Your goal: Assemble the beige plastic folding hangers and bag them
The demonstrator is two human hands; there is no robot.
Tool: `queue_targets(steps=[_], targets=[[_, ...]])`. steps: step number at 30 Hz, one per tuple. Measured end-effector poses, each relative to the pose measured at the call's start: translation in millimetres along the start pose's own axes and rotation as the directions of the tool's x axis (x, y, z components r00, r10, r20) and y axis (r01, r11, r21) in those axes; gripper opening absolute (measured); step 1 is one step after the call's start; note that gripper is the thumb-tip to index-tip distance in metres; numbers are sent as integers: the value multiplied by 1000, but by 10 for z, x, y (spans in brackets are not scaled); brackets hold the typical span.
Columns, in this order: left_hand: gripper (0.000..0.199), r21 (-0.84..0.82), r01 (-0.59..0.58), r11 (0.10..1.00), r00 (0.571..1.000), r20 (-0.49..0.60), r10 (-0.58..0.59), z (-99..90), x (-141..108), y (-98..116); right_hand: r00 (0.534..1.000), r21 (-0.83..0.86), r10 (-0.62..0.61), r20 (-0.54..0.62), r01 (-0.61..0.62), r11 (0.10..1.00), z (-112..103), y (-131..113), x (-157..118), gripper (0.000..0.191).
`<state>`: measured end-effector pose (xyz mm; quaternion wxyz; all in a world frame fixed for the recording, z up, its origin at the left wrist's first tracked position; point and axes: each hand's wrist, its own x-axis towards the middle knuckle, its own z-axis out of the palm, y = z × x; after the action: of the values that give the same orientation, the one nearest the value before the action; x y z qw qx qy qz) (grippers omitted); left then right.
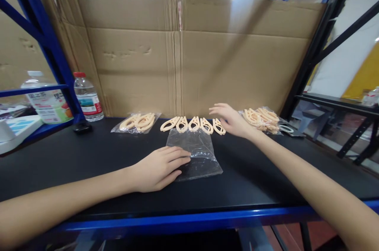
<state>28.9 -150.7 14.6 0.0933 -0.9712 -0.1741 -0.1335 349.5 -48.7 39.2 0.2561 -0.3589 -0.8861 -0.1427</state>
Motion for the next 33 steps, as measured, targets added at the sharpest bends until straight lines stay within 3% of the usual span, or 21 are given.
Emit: queue_targets(steps=[2,4,6,9,14,16,21,25,28,30,33], targets=[[34,-39,-10,999,1000,-25,9,17,-6,-16,982,-31,63,177,-58,998,146,135,61,52],[34,-82,-16,997,999,-38,13,36,-9,-33,920,-78,157,358,-138,987,280,264,100,61],[34,-124,-18,992,999,-42,13,55,-7,-44,869,-102,200,453,-172,980,341,351,81,61],[34,-176,-14,984,999,-41,7,73,-1,-52,850,-114,197,488,-161,980,243,379,-78,55],[34,-230,-14,973,999,-42,4,70,10,-57,832,-39,219,510,-232,972,-168,234,-562,54],[35,-248,-14,969,999,-39,4,64,14,-57,846,-19,231,481,-254,967,-287,141,-776,47],[36,-275,-13,961,999,-41,2,59,23,-56,953,-25,164,255,-163,986,-448,-117,-1109,33],[37,-269,-16,963,999,-41,5,63,20,-59,989,-87,141,41,-137,987,-628,-447,-1020,27],[39,-254,-15,967,1000,-24,10,66,16,-64,991,-110,62,-120,-76,991,-766,-867,-854,23],[40,-243,-15,970,1000,-12,13,70,16,-66,989,-123,-21,-143,3,992,-816,-1202,-768,26],[43,-235,-18,972,1000,-7,16,80,19,-64,982,-133,-178,-62,169,977,-793,-1664,-700,29]])
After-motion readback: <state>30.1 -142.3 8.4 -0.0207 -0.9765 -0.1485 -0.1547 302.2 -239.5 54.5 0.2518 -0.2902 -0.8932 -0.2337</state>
